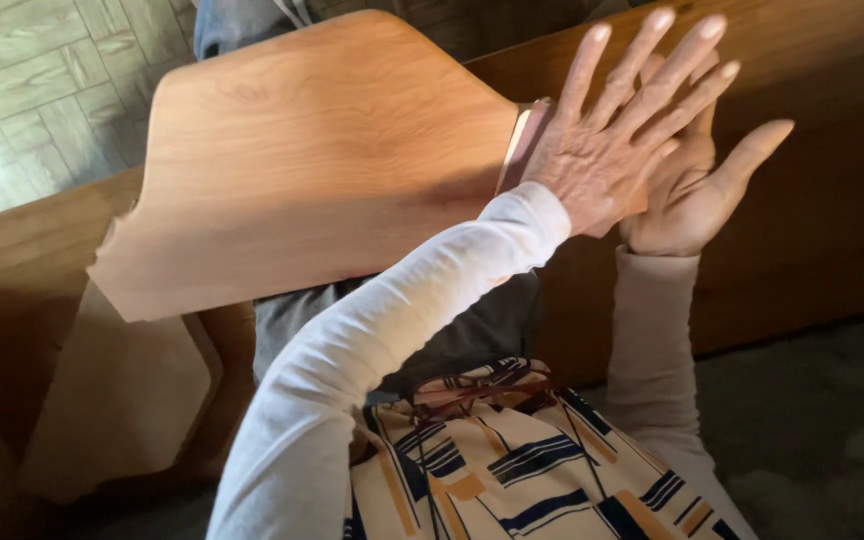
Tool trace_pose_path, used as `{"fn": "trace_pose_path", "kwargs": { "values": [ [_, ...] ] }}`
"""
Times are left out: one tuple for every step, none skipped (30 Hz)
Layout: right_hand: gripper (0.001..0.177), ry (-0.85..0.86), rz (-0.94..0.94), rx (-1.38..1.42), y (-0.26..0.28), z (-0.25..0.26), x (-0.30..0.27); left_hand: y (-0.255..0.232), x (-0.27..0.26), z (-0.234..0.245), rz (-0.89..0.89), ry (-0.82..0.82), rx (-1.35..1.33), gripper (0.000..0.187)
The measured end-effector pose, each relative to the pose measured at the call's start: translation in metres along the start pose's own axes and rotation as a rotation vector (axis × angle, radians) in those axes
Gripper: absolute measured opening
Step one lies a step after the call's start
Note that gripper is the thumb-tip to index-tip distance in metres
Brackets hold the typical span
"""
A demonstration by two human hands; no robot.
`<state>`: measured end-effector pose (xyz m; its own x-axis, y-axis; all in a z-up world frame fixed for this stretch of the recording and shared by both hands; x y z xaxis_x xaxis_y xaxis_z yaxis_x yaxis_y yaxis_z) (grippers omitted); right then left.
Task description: The person sits on the floor with a wooden piece resting on their lap and uses a sanding block to smooth the surface. They rub the sandpaper across the wood, periodically pausing to wipe the surface with their hand to check the finish.
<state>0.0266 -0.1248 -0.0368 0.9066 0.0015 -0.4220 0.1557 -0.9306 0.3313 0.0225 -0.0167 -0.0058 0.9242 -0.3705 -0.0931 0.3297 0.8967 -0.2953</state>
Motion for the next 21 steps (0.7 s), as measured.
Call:
{"fn": "trace_pose_path", "kwargs": {
  "values": [
    [0.098, 0.015, -0.005, -0.07, -0.001, 0.001, 0.004, 0.0, 0.004, -0.001, 0.009, -0.013, 0.0, 0.056],
    [0.098, 0.009, -0.01, -0.068, 0.001, 0.014, 0.01, -0.004, 0.013, -0.004, 0.012, -0.006, 0.0, 0.056],
    [0.098, 0.255, -0.007, -0.236, 0.003, 0.026, 0.014, -0.007, 0.021, -0.006, 0.102, -0.103, 0.097, 0.056],
    [0.098, 0.507, 0.021, -0.4, 0.006, 0.041, 0.016, -0.014, 0.028, -0.01, 0.182, -0.209, 0.195, 0.067],
    [0.098, 0.506, 0.029, -0.4, 0.006, 0.042, 0.011, -0.017, 0.026, -0.009, 0.174, -0.211, 0.196, 0.067],
    [0.099, 0.456, 0.014, -0.364, 0.005, 0.04, 0.013, -0.017, 0.03, -0.006, 0.17, -0.134, 0.174, 0.065],
    [0.099, 0.407, -0.001, -0.329, 0.004, 0.037, 0.016, -0.015, 0.034, -0.003, 0.167, -0.058, 0.151, 0.063],
    [0.099, 0.408, -0.002, -0.327, 0.0, 0.033, 0.014, -0.01, 0.023, 0.003, 0.168, -0.058, 0.152, 0.063],
    [0.1, 0.336, -0.023, -0.273, -0.004, 0.03, 0.012, -0.006, 0.013, 0.008, 0.144, -0.002, 0.083, 0.054],
    [0.1, 0.256, -0.04, -0.22, -0.005, 0.028, 0.012, -0.004, 0.006, 0.012, 0.115, 0.059, 0.009, 0.056],
    [0.1, 0.25, -0.039, -0.221, -0.004, 0.027, 0.013, 0.0, 0.001, -0.001, 0.113, 0.064, 0.006, 0.056],
    [0.101, 0.168, -0.052, -0.167, -0.005, 0.027, 0.009, 0.003, -0.008, -0.011, 0.05, 0.016, -0.066, 0.048],
    [0.102, 0.087, -0.064, -0.113, -0.006, 0.026, 0.004, 0.005, -0.018, -0.022, -0.013, -0.032, -0.137, 0.043],
    [0.102, 0.085, -0.064, -0.111, -0.005, 0.03, 0.005, 0.003, -0.022, -0.028, -0.013, -0.03, -0.135, 0.043],
    [0.102, 0.063, -0.071, -0.07, -0.005, 0.034, 0.007, 0.002, -0.026, -0.034, -0.015, -0.046, -0.056, 0.052],
    [0.102, 0.043, -0.078, -0.032, -0.005, 0.036, 0.009, 0.002, -0.029, -0.038, -0.017, -0.066, 0.021, 0.062],
    [0.102, 0.043, -0.078, -0.032, -0.001, 0.044, 0.011, 0.0, -0.025, -0.037, -0.017, -0.066, 0.021, 0.062],
    [0.091, 0.304, -0.054, -0.247, 0.002, 0.05, 0.013, -0.002, -0.02, -0.036, -0.045, -0.056, 0.001, 0.057],
    [0.081, 0.565, -0.017, -0.457, 0.005, 0.056, 0.013, -0.004, -0.016, -0.034, -0.073, -0.047, -0.019, 0.063],
    [0.081, 0.572, -0.021, -0.457, 0.007, 0.056, 0.018, -0.002, -0.012, -0.029, -0.067, -0.051, -0.016, 0.063],
    [0.079, 0.64, -0.012, -0.463, 0.008, 0.057, 0.022, -0.001, -0.009, -0.024, -0.041, -0.033, -0.012, 0.063]
  ]
}}
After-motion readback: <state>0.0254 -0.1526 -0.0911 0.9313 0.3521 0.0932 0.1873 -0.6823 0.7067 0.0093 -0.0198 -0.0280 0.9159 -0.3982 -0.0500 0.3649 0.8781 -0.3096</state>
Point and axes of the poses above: each hand's wrist, its own x-axis towards the middle knuckle, its own z-axis out of the back of the hand, y = z × x, the point moved 1 cm from there along x, towards the middle knuckle, and after that the axes turned 5 degrees about z, right-handed, at the moved point
